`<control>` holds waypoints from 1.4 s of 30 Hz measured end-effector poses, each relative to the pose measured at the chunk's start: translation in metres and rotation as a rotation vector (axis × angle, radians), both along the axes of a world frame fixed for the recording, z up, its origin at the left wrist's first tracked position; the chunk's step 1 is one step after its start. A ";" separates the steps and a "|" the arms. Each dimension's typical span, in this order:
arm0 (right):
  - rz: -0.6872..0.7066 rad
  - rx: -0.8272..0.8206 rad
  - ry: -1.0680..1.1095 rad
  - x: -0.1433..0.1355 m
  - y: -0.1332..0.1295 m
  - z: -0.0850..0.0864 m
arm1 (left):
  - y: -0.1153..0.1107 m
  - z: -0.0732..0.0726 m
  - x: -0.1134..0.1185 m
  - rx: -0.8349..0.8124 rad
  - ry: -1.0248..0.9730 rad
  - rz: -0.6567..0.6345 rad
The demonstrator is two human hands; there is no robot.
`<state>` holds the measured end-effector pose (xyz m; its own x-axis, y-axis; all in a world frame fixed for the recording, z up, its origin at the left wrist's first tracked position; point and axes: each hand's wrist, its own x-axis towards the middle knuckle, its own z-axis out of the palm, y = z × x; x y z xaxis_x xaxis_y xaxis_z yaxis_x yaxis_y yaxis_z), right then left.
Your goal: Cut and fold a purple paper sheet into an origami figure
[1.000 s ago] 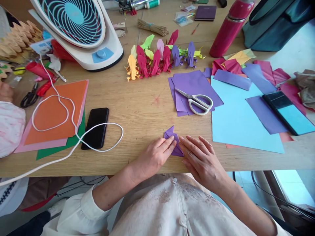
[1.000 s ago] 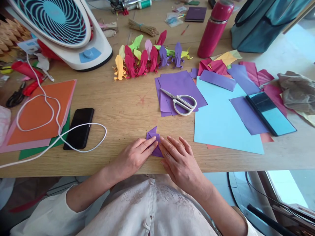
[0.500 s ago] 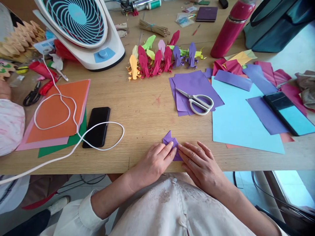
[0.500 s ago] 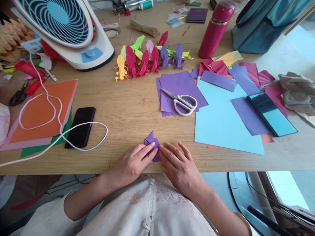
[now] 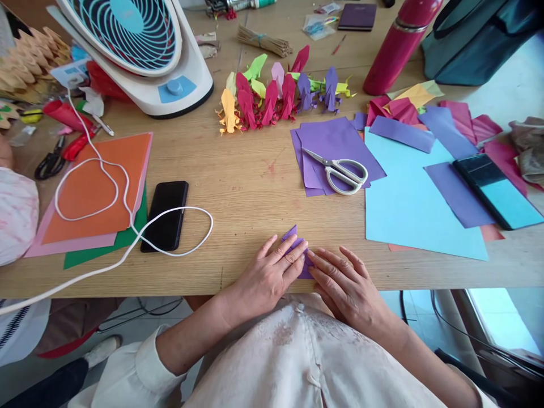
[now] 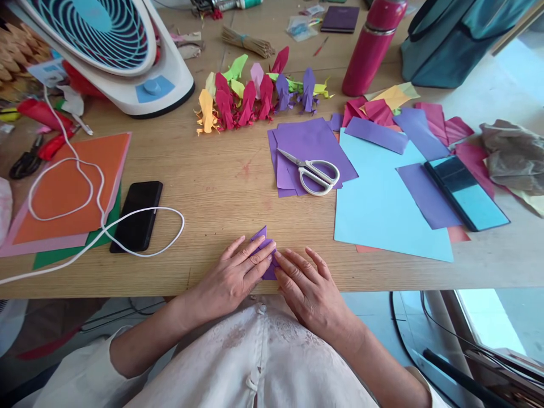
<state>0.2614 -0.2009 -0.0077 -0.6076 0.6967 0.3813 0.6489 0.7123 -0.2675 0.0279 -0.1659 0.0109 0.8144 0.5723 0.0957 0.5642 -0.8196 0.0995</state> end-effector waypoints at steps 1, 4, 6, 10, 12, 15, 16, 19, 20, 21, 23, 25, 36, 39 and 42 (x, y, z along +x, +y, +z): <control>0.000 0.013 -0.003 0.000 0.000 0.000 | 0.001 0.000 0.000 -0.011 0.008 0.001; 0.002 0.037 -0.007 0.001 -0.001 0.000 | 0.002 0.000 0.001 -0.020 0.017 -0.004; 0.001 0.022 -0.006 0.001 -0.001 0.000 | 0.003 0.001 0.001 -0.025 0.020 -0.006; -0.006 -0.015 0.008 0.000 -0.001 0.001 | 0.004 0.000 0.000 -0.059 0.015 0.007; -0.016 -0.025 0.016 -0.001 -0.001 0.002 | 0.005 0.000 0.000 -0.076 -0.003 0.018; -0.032 -0.056 0.015 -0.003 0.001 0.005 | 0.006 -0.001 -0.001 -0.098 -0.036 0.023; -0.035 -0.070 0.009 -0.004 0.002 0.007 | 0.007 -0.001 -0.001 -0.107 -0.042 0.023; -0.050 -0.102 -0.016 -0.007 0.006 0.010 | 0.007 -0.002 -0.002 -0.131 -0.042 0.036; -0.058 -0.104 -0.021 -0.008 0.008 0.011 | 0.007 -0.003 -0.002 -0.136 -0.039 0.041; -0.067 -0.099 -0.023 -0.008 0.009 0.011 | 0.007 -0.003 -0.002 -0.140 -0.035 0.044; -0.083 -0.083 -0.021 -0.010 0.011 0.012 | 0.006 -0.003 -0.002 -0.142 -0.029 0.049; -0.096 -0.074 -0.019 -0.010 0.013 0.011 | 0.006 -0.002 -0.002 -0.143 -0.023 0.054; -0.035 0.001 -0.021 0.002 -0.007 0.012 | 0.006 -0.001 -0.003 -0.124 -0.055 0.068; -0.026 0.020 0.024 0.007 -0.012 0.015 | 0.003 -0.002 -0.002 -0.125 -0.077 0.056; -0.050 0.041 0.059 0.008 -0.016 0.012 | -0.006 -0.006 -0.001 -0.104 -0.105 0.053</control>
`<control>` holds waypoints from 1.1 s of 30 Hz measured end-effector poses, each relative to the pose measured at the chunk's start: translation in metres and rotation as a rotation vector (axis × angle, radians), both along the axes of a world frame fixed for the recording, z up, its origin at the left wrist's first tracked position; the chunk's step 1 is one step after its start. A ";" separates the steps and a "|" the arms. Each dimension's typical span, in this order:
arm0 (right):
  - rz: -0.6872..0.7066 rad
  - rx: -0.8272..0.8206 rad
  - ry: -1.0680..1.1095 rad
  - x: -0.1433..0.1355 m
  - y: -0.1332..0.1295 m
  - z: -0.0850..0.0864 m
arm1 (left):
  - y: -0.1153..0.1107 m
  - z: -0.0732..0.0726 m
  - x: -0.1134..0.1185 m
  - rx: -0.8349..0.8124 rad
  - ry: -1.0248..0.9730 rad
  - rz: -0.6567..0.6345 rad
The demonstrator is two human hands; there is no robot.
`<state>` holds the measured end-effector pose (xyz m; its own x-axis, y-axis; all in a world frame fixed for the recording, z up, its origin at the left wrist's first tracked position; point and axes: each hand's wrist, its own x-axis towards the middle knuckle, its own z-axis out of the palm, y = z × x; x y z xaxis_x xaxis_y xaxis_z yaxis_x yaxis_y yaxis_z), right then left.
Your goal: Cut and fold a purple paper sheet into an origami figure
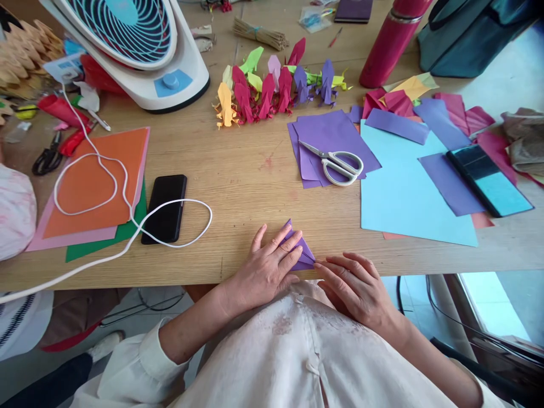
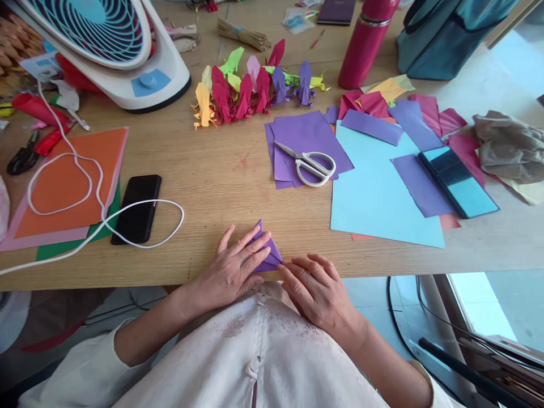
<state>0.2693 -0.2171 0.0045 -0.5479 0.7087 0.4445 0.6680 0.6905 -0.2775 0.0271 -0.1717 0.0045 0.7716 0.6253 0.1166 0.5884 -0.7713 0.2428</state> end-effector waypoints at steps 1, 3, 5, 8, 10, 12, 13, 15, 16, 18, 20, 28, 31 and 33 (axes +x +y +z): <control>-0.008 0.007 -0.006 0.000 -0.001 -0.002 | -0.004 -0.002 0.000 0.017 -0.005 0.002; 0.000 0.006 -0.049 -0.002 -0.002 -0.008 | -0.011 -0.008 -0.001 0.063 0.002 0.004; 0.023 -0.002 -0.091 -0.005 -0.002 -0.014 | -0.017 -0.012 -0.002 0.120 0.029 0.010; 0.028 0.009 -0.054 -0.009 -0.003 -0.024 | -0.023 -0.016 -0.005 0.214 0.053 0.037; 0.023 0.019 -0.003 -0.010 -0.004 -0.029 | -0.026 -0.018 -0.008 0.259 0.033 0.044; 0.039 0.020 0.023 -0.010 -0.006 -0.033 | -0.028 -0.019 -0.010 0.289 -0.011 0.038; 0.054 0.019 0.027 -0.010 -0.008 -0.034 | -0.029 -0.020 -0.011 0.302 -0.033 0.034; 0.092 0.017 0.032 -0.010 -0.009 -0.034 | -0.031 -0.020 -0.014 0.332 -0.087 0.028; 0.107 0.015 0.035 -0.009 -0.008 -0.034 | -0.031 -0.020 -0.015 0.340 -0.109 0.024; 0.137 0.018 0.042 -0.009 -0.005 -0.031 | -0.028 -0.017 -0.016 0.366 -0.173 0.011; 0.146 0.051 0.084 -0.009 0.004 -0.025 | -0.021 -0.012 -0.016 0.345 -0.149 -0.001; 0.063 0.130 0.193 -0.014 0.085 0.014 | 0.070 0.024 -0.006 0.364 -0.147 0.096; 0.038 0.232 0.224 -0.015 0.126 0.026 | 0.104 0.028 -0.004 0.342 -0.133 0.149; 0.058 0.270 0.259 -0.017 0.145 0.027 | 0.116 0.023 -0.004 0.313 -0.173 0.206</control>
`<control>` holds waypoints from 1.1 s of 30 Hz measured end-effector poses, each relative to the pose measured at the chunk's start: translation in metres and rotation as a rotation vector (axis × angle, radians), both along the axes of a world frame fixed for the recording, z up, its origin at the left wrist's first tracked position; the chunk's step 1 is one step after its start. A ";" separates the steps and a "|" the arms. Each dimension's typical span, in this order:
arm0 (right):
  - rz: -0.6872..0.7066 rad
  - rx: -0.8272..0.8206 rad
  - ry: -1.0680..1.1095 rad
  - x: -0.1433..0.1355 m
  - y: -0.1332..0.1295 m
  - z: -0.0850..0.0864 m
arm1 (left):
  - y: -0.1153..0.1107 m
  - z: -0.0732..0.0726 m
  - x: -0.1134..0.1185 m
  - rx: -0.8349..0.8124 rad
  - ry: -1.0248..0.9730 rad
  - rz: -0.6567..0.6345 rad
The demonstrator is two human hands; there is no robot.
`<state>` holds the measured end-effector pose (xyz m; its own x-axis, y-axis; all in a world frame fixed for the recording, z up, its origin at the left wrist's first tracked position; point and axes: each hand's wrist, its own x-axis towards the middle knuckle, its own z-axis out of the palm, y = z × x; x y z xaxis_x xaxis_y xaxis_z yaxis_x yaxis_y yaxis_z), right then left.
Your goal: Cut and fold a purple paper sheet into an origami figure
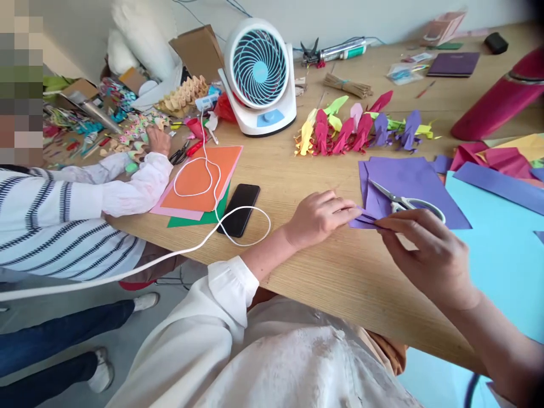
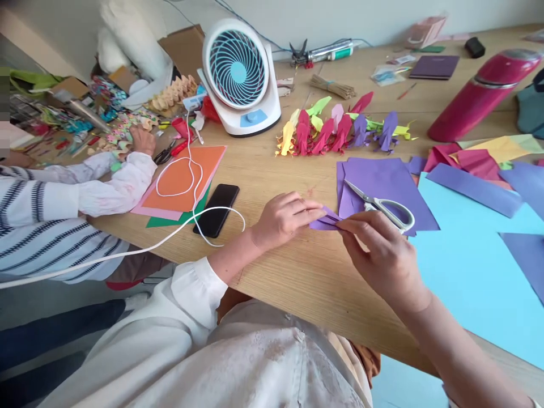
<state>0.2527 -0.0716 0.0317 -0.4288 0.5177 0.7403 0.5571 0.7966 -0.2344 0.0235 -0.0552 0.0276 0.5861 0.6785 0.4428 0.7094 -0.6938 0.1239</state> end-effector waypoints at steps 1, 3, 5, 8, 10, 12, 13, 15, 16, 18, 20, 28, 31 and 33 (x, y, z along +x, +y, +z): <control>0.007 -0.010 0.024 -0.001 0.006 -0.001 | 0.003 -0.004 0.000 -0.021 -0.047 0.006; 0.017 -0.099 0.065 -0.004 0.011 -0.007 | 0.004 -0.014 0.000 -0.093 -0.188 -0.010; 0.048 -0.168 0.093 -0.006 0.009 -0.015 | 0.002 -0.023 0.001 -0.163 -0.324 -0.060; 0.084 -0.231 0.117 -0.007 0.003 -0.023 | 0.000 -0.029 0.002 -0.205 -0.455 -0.124; 0.091 -0.248 0.124 -0.005 0.001 -0.024 | 0.002 -0.029 0.002 -0.227 -0.483 -0.148; 0.076 -0.246 0.124 -0.004 0.002 -0.024 | 0.003 -0.027 0.001 -0.260 -0.477 -0.172; 0.071 -0.241 0.125 -0.004 0.002 -0.024 | 0.004 -0.026 0.000 -0.274 -0.473 -0.181; 0.071 -0.227 0.135 -0.004 0.003 -0.023 | 0.003 -0.024 -0.001 -0.277 -0.476 -0.198; 0.075 -0.222 0.142 -0.004 0.003 -0.023 | 0.001 -0.022 -0.001 -0.265 -0.486 -0.200; 0.073 -0.218 0.153 -0.006 0.004 -0.022 | -0.002 -0.020 -0.002 -0.221 -0.519 -0.202; 0.037 -0.206 0.175 -0.008 0.004 -0.021 | -0.004 -0.018 -0.002 -0.166 -0.561 -0.208; 0.141 -0.411 0.229 -0.006 0.005 -0.023 | -0.002 -0.018 0.000 -0.074 -0.634 -0.235; 0.201 -0.451 0.253 -0.007 0.003 -0.024 | -0.002 -0.017 0.000 -0.102 -0.629 -0.246; 0.224 -0.439 0.268 -0.008 0.003 -0.024 | -0.002 -0.016 -0.002 -0.107 -0.619 -0.250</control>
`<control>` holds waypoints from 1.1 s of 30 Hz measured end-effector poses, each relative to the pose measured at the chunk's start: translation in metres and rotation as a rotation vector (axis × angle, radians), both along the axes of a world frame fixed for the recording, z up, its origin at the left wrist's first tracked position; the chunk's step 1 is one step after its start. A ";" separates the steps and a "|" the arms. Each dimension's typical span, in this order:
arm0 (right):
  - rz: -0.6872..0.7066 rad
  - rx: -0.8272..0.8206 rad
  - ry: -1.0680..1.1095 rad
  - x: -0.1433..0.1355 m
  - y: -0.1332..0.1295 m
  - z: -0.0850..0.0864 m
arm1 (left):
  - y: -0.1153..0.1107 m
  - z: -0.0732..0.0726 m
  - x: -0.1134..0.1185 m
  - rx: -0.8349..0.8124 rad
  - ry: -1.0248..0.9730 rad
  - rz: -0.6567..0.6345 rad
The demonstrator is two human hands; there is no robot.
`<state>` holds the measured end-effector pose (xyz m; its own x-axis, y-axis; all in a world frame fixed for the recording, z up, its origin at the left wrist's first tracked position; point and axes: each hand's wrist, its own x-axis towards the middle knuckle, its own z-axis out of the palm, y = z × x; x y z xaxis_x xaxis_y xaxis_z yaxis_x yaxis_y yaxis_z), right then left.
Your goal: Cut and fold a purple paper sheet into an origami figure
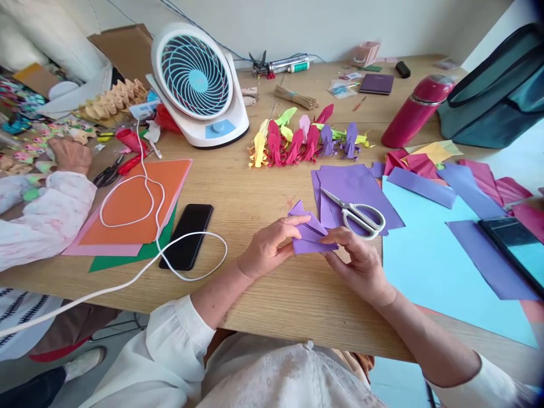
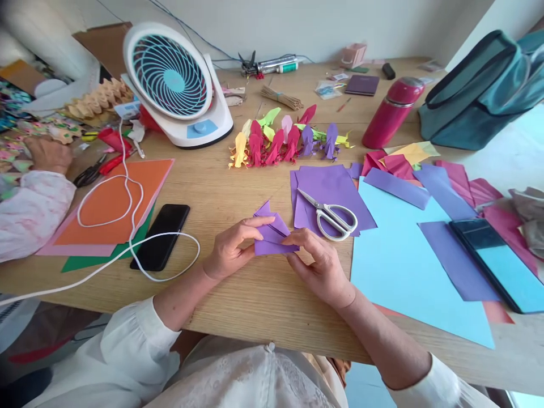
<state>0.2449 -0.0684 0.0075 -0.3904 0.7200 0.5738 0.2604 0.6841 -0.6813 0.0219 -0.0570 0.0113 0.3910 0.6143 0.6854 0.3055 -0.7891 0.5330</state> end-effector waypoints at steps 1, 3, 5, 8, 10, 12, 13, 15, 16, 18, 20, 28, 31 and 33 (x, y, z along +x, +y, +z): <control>0.000 0.009 0.004 0.000 0.000 0.000 | 0.000 0.001 -0.001 0.003 0.012 -0.001; -0.011 0.021 -0.010 0.001 0.002 0.000 | 0.001 0.002 -0.004 0.007 0.056 -0.009; -0.023 0.028 -0.052 0.003 0.003 0.000 | 0.001 0.003 -0.007 -0.002 0.114 -0.015; -0.006 0.027 -0.160 0.006 0.005 -0.001 | -0.002 0.002 -0.011 -0.038 0.200 -0.012; 0.022 0.015 -0.244 0.008 0.006 -0.001 | -0.007 0.001 -0.012 -0.062 0.257 -0.006; 0.042 0.012 -0.334 0.008 0.006 -0.002 | -0.013 -0.002 -0.013 -0.078 0.333 0.029; 0.048 0.015 -0.384 0.008 0.005 -0.002 | -0.016 -0.003 -0.013 -0.082 0.385 0.063; 0.060 0.026 -0.479 0.008 0.004 -0.003 | -0.022 -0.004 -0.013 -0.085 0.503 0.150; 0.066 0.031 -0.515 0.007 0.003 -0.003 | -0.024 -0.004 -0.014 -0.086 0.554 0.191; 0.079 0.043 -0.557 0.007 0.002 -0.003 | -0.027 -0.004 -0.015 -0.090 0.609 0.230; 0.094 0.054 -0.568 0.006 0.001 -0.002 | -0.028 -0.004 -0.016 -0.091 0.611 0.192; 0.127 0.072 -0.558 0.003 0.000 -0.005 | -0.030 -0.006 -0.015 -0.041 0.579 0.068; 0.120 0.068 -0.536 0.001 -0.001 -0.008 | -0.033 -0.006 -0.013 -0.033 0.602 0.111; 0.125 0.039 -0.506 0.000 -0.002 -0.008 | -0.035 -0.007 -0.012 -0.036 0.614 0.134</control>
<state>0.2449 -0.0705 -0.0008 -0.7072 0.6323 0.3163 0.4657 0.7533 -0.4645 0.0096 -0.0916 0.0045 0.6249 0.7036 0.3383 0.6591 -0.7077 0.2544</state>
